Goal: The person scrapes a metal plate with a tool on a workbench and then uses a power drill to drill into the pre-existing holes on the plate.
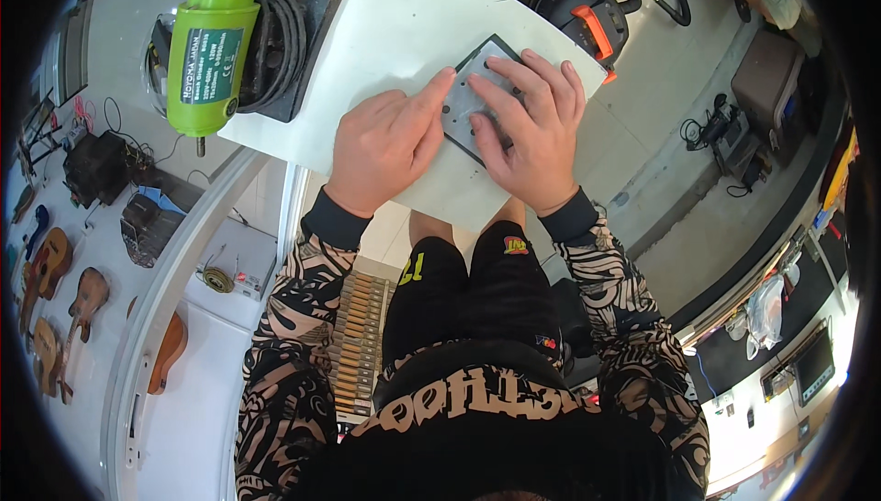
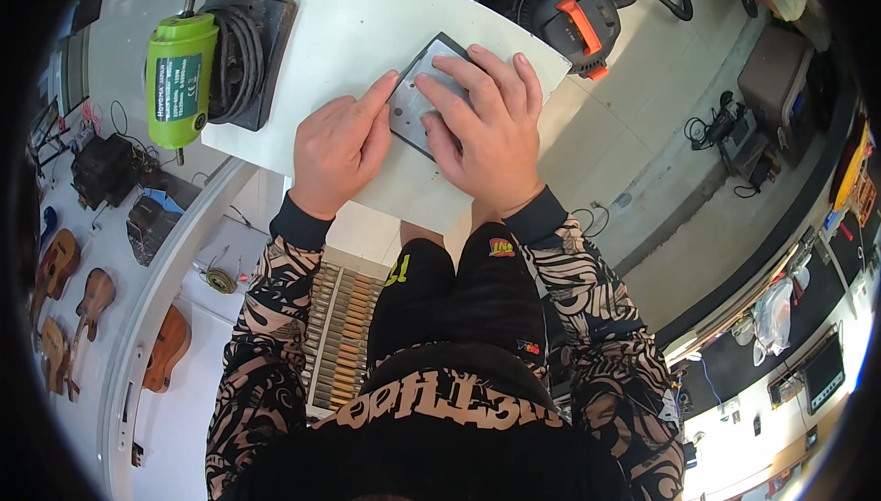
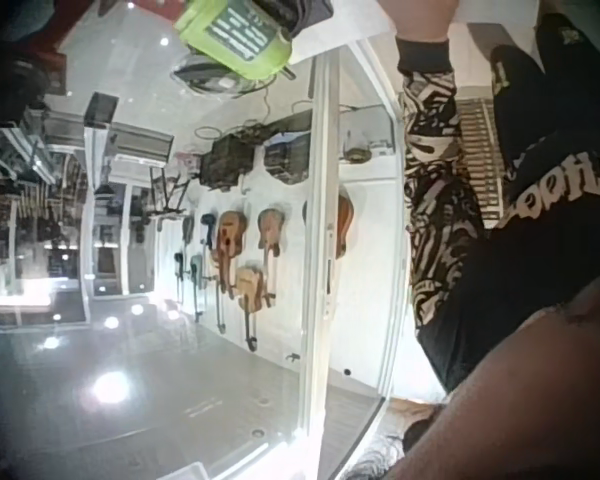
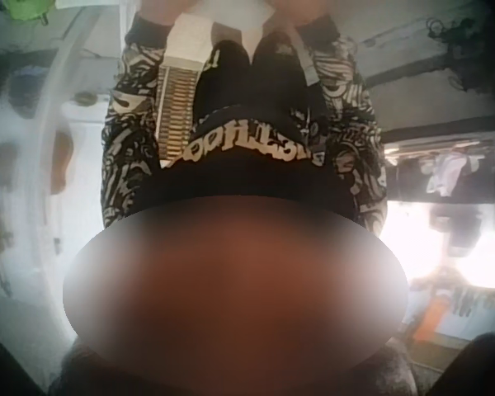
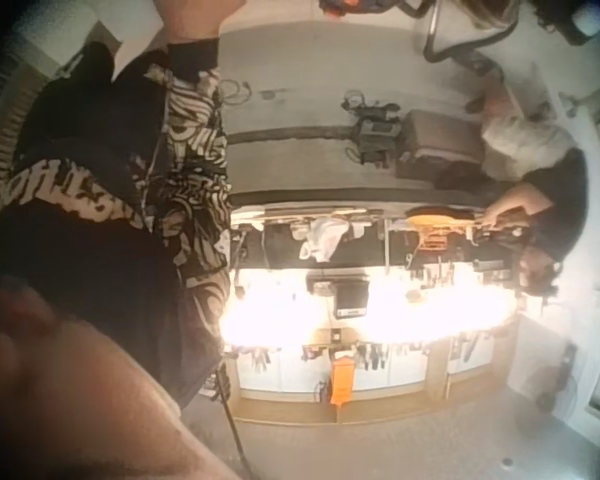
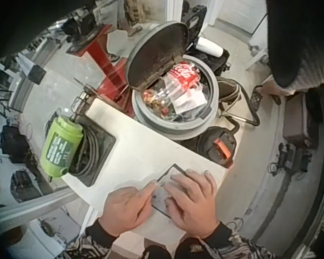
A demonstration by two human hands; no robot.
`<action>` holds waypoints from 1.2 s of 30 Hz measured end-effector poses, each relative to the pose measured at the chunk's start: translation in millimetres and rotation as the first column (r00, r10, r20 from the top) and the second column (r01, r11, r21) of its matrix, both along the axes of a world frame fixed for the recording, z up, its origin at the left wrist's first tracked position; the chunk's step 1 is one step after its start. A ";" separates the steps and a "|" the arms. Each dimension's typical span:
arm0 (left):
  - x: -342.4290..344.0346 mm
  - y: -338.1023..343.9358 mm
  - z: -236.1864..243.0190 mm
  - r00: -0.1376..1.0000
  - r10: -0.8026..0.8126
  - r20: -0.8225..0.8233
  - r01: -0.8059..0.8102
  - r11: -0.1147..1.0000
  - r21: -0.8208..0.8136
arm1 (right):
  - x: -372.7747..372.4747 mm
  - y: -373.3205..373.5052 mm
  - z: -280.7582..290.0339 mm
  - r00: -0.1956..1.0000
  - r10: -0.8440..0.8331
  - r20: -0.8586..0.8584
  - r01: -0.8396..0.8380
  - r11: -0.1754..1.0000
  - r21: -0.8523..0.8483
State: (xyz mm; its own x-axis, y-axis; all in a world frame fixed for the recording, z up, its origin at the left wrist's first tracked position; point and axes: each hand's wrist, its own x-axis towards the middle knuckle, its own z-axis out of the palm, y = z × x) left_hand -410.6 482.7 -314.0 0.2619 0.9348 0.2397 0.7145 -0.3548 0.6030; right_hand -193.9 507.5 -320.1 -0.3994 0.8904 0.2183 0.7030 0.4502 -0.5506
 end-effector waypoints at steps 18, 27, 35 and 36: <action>-0.1 -1.8 -9.0 0.997 -0.062 0.041 0.063 0.998 -0.011 | 6.3 2.6 -0.1 0.998 -0.030 0.047 0.030 1.000 0.007; 1.7 -3.4 -4.3 0.997 -0.068 0.044 0.069 0.997 -0.025 | 8.1 0.7 2.6 0.999 -0.029 0.043 0.029 1.000 0.000; 3.3 -3.8 -0.8 0.996 -0.076 0.049 0.077 0.997 -0.018 | 9.9 -1.3 4.2 0.999 -0.030 0.039 0.030 0.999 0.011; 3.3 -4.2 -0.8 0.996 -0.080 0.045 0.081 0.997 -0.013 | 10.1 -1.9 4.3 0.999 -0.030 0.039 0.030 0.999 0.014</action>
